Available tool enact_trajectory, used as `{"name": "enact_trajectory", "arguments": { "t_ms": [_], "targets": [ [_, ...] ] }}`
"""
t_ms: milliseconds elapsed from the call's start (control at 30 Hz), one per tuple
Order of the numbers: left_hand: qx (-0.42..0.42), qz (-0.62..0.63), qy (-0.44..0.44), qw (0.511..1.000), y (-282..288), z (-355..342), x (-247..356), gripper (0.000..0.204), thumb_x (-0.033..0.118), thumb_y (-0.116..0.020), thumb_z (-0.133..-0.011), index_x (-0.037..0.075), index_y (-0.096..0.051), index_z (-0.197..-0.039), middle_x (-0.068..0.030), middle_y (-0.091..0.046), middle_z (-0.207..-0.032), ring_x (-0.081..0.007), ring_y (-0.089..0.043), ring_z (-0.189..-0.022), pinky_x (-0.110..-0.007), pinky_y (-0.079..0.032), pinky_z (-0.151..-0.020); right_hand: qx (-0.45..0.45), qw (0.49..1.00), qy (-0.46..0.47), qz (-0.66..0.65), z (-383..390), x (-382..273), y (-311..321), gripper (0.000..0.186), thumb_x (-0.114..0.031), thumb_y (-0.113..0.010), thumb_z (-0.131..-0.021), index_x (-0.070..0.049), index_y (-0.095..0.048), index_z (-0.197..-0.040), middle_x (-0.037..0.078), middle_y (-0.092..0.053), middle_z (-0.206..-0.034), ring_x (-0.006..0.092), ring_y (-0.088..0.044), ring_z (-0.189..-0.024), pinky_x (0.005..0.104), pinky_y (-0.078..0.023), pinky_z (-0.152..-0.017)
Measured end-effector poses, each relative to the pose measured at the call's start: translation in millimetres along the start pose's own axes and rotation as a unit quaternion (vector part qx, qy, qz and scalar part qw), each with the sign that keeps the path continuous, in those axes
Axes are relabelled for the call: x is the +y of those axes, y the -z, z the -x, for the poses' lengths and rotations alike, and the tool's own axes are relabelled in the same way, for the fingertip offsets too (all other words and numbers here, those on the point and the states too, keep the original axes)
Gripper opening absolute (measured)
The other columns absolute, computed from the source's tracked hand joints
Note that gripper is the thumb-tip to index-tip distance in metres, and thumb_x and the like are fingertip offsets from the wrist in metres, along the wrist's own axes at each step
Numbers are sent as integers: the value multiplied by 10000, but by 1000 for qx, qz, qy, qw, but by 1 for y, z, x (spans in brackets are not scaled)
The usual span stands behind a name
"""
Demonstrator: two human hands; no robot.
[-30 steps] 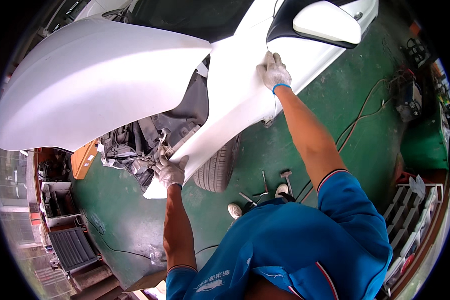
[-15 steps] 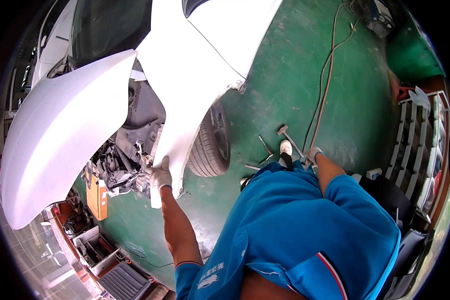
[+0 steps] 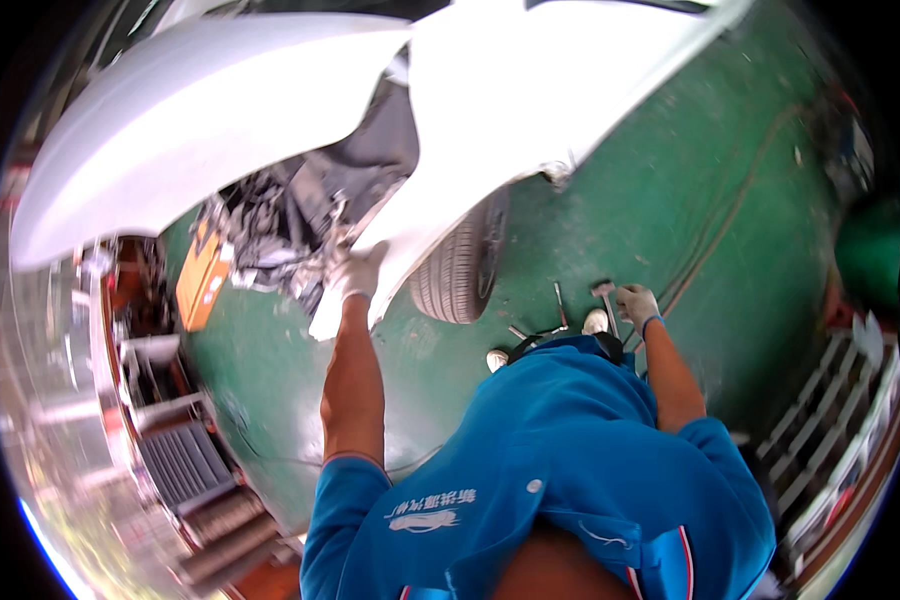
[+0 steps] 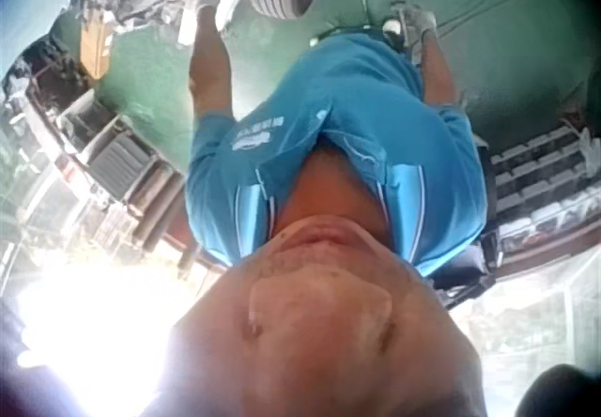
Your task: The person uses a hammer and a screwdriver to adjust and secure the front bumper of a white car. They repeatedly tap the bumper and use the screwdriver to pry or align the plastic panel with the car's frame.
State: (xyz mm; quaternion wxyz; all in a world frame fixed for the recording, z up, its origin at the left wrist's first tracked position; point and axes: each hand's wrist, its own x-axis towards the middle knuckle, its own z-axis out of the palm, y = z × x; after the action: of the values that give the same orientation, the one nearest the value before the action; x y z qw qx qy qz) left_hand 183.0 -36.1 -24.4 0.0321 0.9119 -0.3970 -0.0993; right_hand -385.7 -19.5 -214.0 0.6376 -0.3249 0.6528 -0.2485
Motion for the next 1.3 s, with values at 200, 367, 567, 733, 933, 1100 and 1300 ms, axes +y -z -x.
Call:
{"name": "enact_trajectory", "arguments": {
  "t_ms": [200,367,567,733,933,1100,1300],
  "targets": [
    [74,17,-26,997,-7,0,-41,1219,796,-764,-688,173,-308,-1630,-142,-402,-1615,-373,-368,-1484,-564,-239,-1218,-5,996,-87,-20,18,-10,-14,151,-107,-612,-915,-11,-613,-1033,18,-507,-722,91,-432,-530,270,-336,-451],
    [88,44,-30,995,-17,12,-70,1211,820,-730,-713,91,-345,-1601,-223,-468,-1548,-440,-384,-1453,-510,-302,-1206,12,985,-54,163,29,93,50,248,-203,-632,-923,-39,-710,-1091,58,-631,-775,169,-558,-540,319,-423,-465],
    [62,24,-25,997,-13,12,-81,1240,870,-687,-701,62,-363,-1584,-222,-479,-1531,-427,-386,-1456,-528,-258,-1223,27,941,-59,334,68,126,57,249,-214,-641,-927,-43,-727,-1085,88,-685,-832,200,-611,-602,360,-475,-506],
    [78,49,-48,995,-8,18,-73,1243,871,-694,-691,47,-387,-1569,-220,-491,-1515,-410,-422,-1429,-516,-274,-1218,88,936,-77,332,78,89,12,224,-213,-653,-922,-55,-738,-1056,90,-696,-845,207,-622,-629,370,-485,-507],
    [96,6,-43,994,-16,11,-84,1211,889,-664,-704,69,-402,-1557,-212,-532,-1459,-391,-459,-1391,-500,-324,-1191,-48,987,-59,140,80,-21,-76,186,-213,-616,-932,-32,-654,-917,8,-566,-722,91,-517,-615,267,-413,-536],
    [94,9,-53,994,-15,13,-75,1127,871,-683,-714,67,-489,-1480,-235,-564,-1423,-392,-475,-1388,-510,-337,-1177,-47,987,14,151,68,-19,-85,285,-197,-632,-925,50,-668,-1062,1,-553,-746,95,-509,-644,263,-411,-566],
    [35,-11,-27,999,-6,10,-73,1161,878,-664,-724,23,-462,-1483,-247,-522,-1484,-387,-453,-1427,-498,-316,-1198,34,989,-35,143,57,57,-38,326,-237,-659,-890,47,-711,-1040,47,-630,-727,152,-599,-631,314,-480,-570]
  ]
}}
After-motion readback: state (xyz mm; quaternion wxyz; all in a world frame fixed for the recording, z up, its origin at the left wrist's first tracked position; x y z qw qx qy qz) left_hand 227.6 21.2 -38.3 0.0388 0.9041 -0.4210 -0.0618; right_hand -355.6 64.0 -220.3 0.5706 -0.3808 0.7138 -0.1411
